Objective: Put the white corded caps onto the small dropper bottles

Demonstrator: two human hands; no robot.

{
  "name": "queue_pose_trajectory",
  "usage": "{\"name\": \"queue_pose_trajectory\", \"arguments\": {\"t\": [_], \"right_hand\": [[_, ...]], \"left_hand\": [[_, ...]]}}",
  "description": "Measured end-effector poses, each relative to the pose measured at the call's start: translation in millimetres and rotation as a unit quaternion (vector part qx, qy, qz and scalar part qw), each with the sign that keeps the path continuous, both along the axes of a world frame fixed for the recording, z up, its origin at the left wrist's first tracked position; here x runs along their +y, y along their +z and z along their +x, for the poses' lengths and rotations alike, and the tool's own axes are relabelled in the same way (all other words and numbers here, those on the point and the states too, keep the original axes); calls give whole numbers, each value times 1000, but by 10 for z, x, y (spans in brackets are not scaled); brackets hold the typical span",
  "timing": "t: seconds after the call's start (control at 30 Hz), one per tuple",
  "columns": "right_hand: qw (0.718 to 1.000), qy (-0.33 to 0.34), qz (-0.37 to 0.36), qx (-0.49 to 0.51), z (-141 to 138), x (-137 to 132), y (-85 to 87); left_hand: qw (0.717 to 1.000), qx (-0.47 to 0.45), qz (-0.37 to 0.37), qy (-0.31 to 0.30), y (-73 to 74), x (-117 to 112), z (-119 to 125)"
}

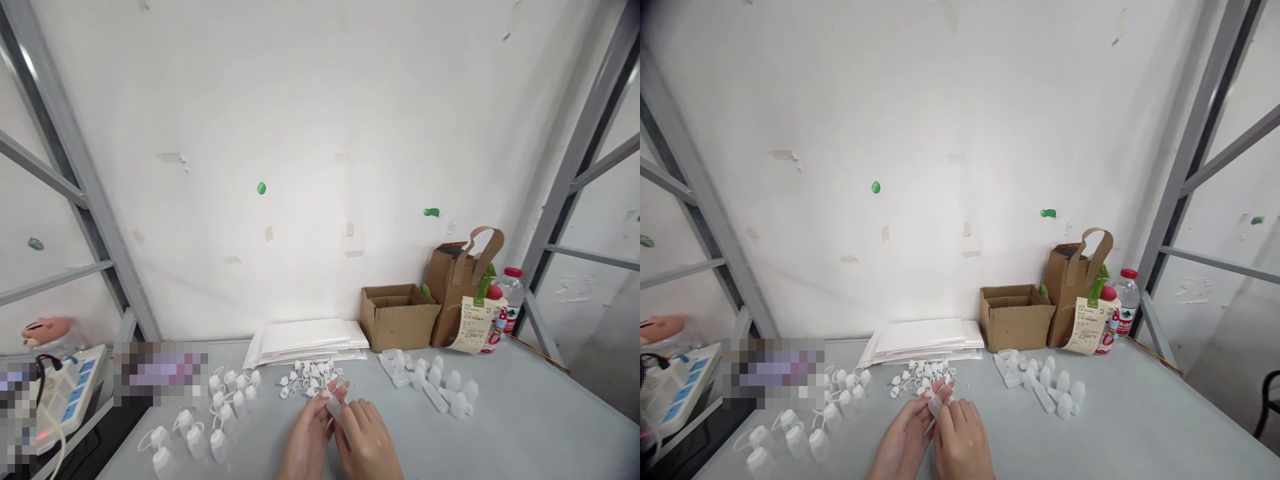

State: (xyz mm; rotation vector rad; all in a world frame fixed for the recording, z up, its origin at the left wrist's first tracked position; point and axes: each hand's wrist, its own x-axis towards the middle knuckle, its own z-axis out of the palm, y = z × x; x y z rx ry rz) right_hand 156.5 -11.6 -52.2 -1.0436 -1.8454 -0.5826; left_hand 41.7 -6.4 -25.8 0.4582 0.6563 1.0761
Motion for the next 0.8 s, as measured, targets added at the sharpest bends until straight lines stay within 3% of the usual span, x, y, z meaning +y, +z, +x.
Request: {"name": "queue_pose_trajectory", "arguments": {"t": [0.13,0.23,0.3,0.4,0.57,0.7,0.8], "right_hand": [[991,37,-92,88,20,-17,-67],[956,67,-222,182,31,-18,-102],[916,90,-305,244,26,-16,-83],[835,126,-406,348,2,-11,2],[703,164,-490,488,-55,11,128],[638,194,-523,531,-92,32,138],[615,203,-530,547,-105,41,124]], "left_hand": [[1000,2,-9,-1,14,-1,7],[1000,-4,-19,0,1,11,8],[1000,-13,-21,3,-21,21,1],[1000,-24,-15,4,-48,36,-17],[1000,-24,-19,-6,-57,55,-38],[999,-38,-28,-18,-82,72,-40],[997,-62,-26,-30,-91,80,-33]]}}
